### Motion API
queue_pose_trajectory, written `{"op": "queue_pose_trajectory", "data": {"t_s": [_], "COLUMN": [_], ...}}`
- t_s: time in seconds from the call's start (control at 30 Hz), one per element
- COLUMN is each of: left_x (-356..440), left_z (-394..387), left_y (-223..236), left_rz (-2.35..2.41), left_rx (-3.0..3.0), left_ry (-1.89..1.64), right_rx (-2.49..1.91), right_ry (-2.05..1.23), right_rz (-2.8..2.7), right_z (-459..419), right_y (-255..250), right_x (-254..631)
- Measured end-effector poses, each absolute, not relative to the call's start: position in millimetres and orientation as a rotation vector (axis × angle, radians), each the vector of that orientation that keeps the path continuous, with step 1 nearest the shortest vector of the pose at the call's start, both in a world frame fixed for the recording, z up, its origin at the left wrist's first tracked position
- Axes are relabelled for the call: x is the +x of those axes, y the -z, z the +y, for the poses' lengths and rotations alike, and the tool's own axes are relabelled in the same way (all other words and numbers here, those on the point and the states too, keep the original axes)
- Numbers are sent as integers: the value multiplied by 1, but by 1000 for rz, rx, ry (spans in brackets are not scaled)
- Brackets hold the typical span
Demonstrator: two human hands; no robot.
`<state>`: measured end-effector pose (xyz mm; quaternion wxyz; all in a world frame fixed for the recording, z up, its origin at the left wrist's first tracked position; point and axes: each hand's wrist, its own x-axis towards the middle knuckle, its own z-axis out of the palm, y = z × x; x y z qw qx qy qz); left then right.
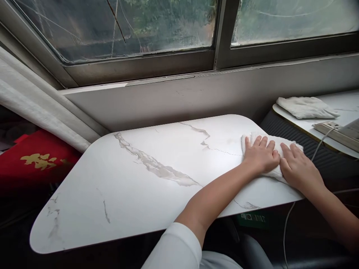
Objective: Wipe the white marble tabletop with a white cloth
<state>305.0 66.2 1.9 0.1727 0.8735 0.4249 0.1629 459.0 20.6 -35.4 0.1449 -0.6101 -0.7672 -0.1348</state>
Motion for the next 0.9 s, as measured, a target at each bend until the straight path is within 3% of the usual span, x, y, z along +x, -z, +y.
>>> {"op": "queue_pose_trajectory", "data": {"t_s": [0.4,0.63,0.9], "left_x": [234,104,-66], "left_z": [49,12,-71], "left_y": [-5,-6,-5], "left_rz": [1167,1488,2111], "left_rx": [2482,2425,2138], "left_ry": [-397,-375,-399], "right_rx": [-1957,-1941,-1364], "right_ry": [368,247,-170], "right_rz": [-1928,-2204,-2600], "right_z": [-9,-19,-38], "right_y": [22,8,0], "right_x": [359,231,64]}}
